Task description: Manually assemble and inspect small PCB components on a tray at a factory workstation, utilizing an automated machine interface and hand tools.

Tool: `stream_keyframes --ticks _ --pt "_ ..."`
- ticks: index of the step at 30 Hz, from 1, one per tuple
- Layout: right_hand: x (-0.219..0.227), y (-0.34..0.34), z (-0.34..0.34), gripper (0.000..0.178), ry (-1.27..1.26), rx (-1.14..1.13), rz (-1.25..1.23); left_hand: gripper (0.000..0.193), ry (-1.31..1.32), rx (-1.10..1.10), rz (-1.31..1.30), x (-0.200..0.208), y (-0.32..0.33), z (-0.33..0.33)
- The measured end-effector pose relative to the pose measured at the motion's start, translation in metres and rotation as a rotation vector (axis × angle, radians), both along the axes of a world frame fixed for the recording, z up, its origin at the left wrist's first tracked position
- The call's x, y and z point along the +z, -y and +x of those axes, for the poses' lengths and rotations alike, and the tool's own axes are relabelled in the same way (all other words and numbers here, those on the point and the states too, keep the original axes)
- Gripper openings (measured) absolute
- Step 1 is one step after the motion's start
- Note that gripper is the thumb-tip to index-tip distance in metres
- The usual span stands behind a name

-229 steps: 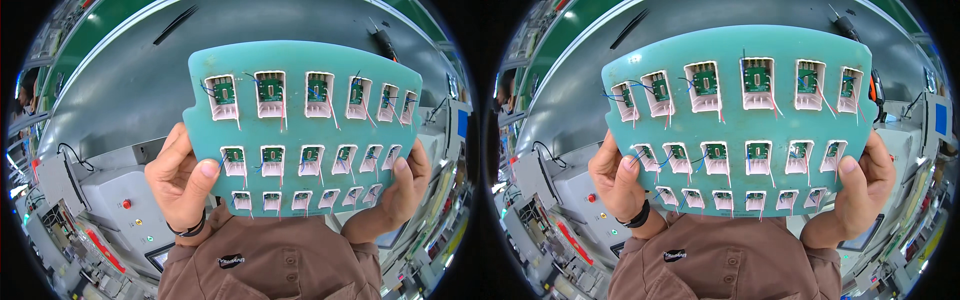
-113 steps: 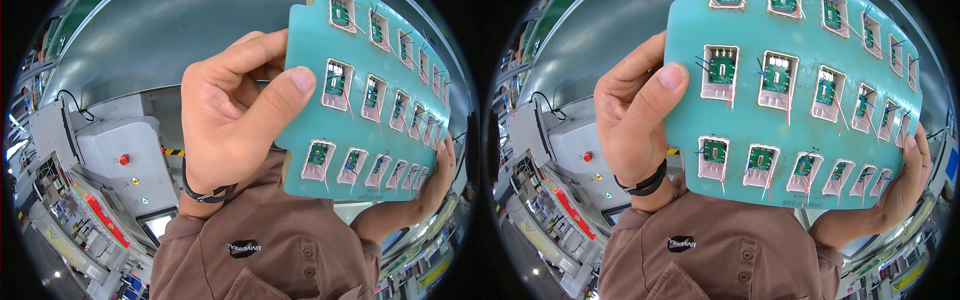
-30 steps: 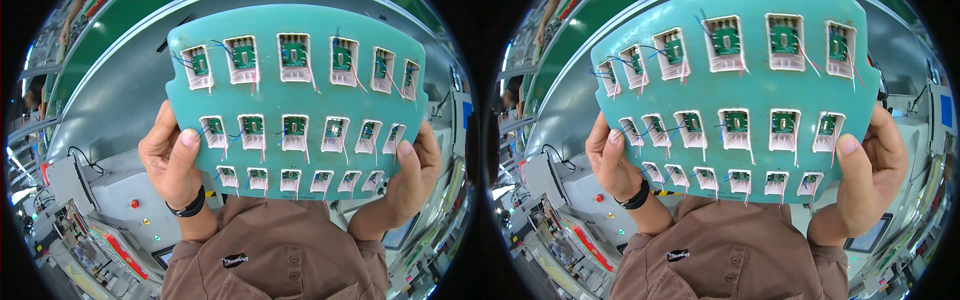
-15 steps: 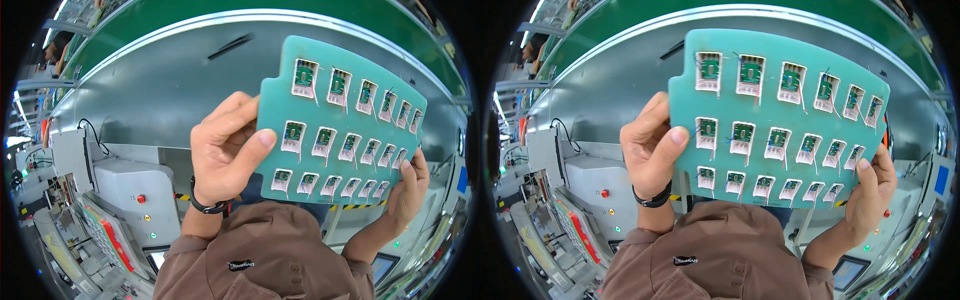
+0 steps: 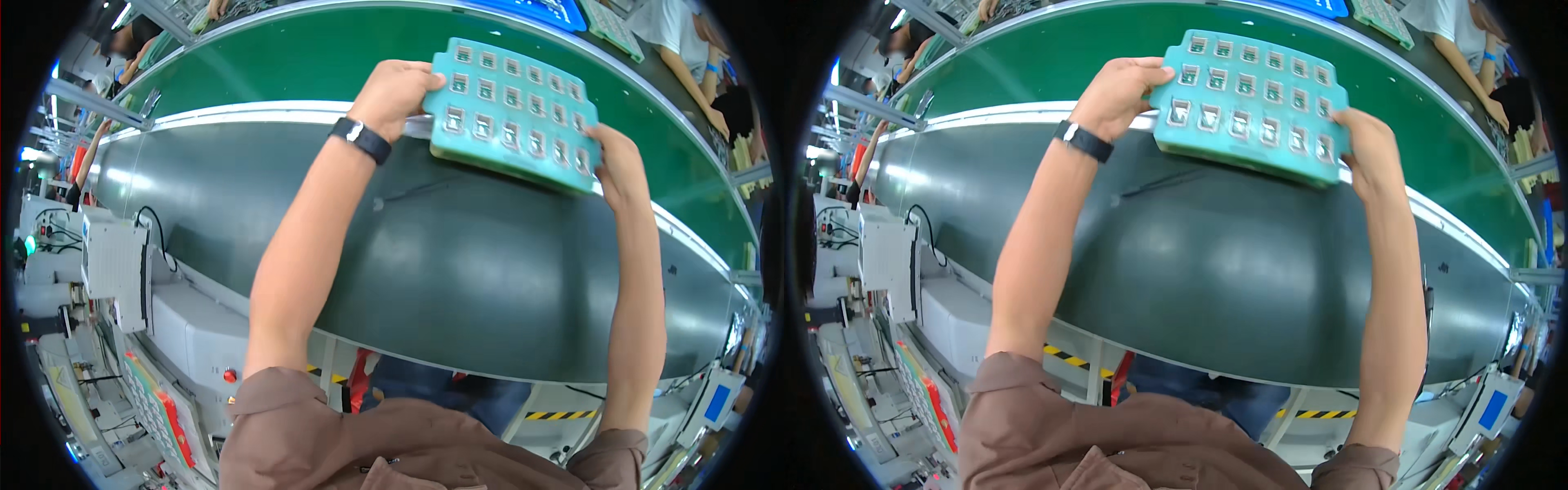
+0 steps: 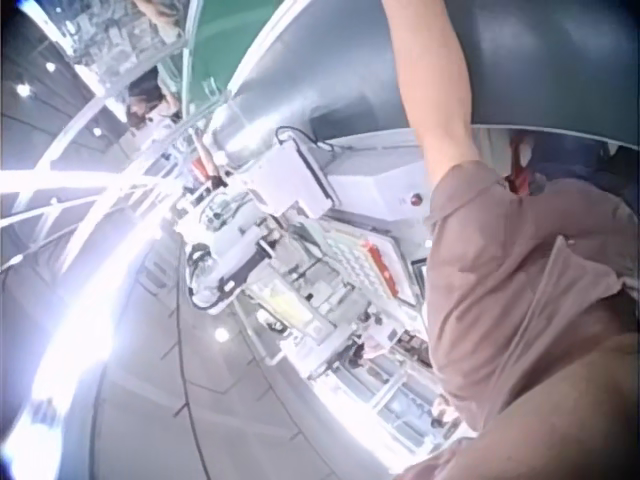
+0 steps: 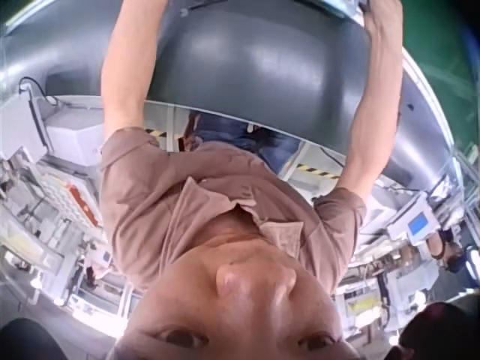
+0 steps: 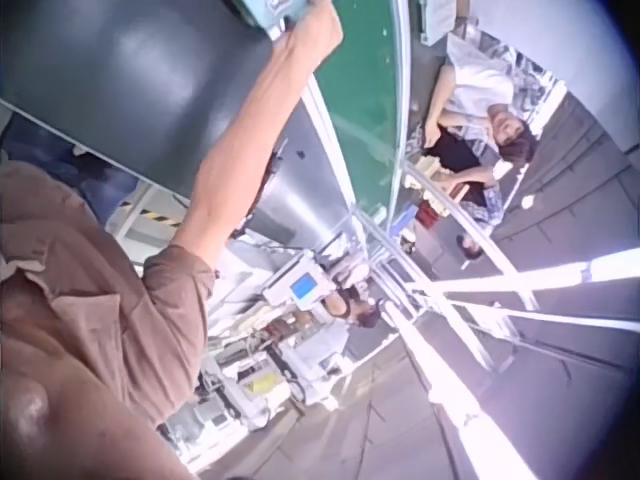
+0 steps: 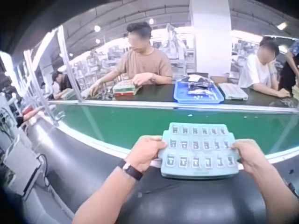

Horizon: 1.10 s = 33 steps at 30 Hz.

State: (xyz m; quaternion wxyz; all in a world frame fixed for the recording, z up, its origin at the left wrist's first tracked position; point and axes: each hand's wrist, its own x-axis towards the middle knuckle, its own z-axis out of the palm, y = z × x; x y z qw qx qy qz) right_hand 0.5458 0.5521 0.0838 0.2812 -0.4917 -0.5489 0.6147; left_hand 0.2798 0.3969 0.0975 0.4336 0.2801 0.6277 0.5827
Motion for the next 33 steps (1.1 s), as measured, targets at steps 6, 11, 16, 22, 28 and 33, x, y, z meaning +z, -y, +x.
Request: stream_keyframes --ticks 6,11,16,22,28,33 --pt "-0.025 -0.069 -0.098 0.025 0.083 -0.012 -0.001 0.033 -0.090 0.096 -0.103 -0.032 -0.066 -0.075" --pt "-0.041 -0.092 -0.123 0.024 0.121 0.030 0.019 0.030 -0.202 0.116 -0.165 -0.046 -0.097 -0.100" --pt "-0.041 -0.067 -0.105 0.044 0.335 0.112 0.470 0.028 -0.884 0.343 -0.246 -0.073 -0.106 -0.127" --pt "-0.025 0.058 -0.073 0.041 0.159 0.259 0.947 0.019 -0.945 0.612 -0.068 0.012 -0.008 -0.021" --pt "0.014 0.154 -0.074 0.044 0.062 0.452 0.695 0.017 -0.886 0.358 0.354 0.103 0.223 0.191" --pt "0.053 0.277 -0.099 0.042 -0.165 0.810 0.825 0.018 -1.106 0.767 -0.032 0.141 0.436 0.202"
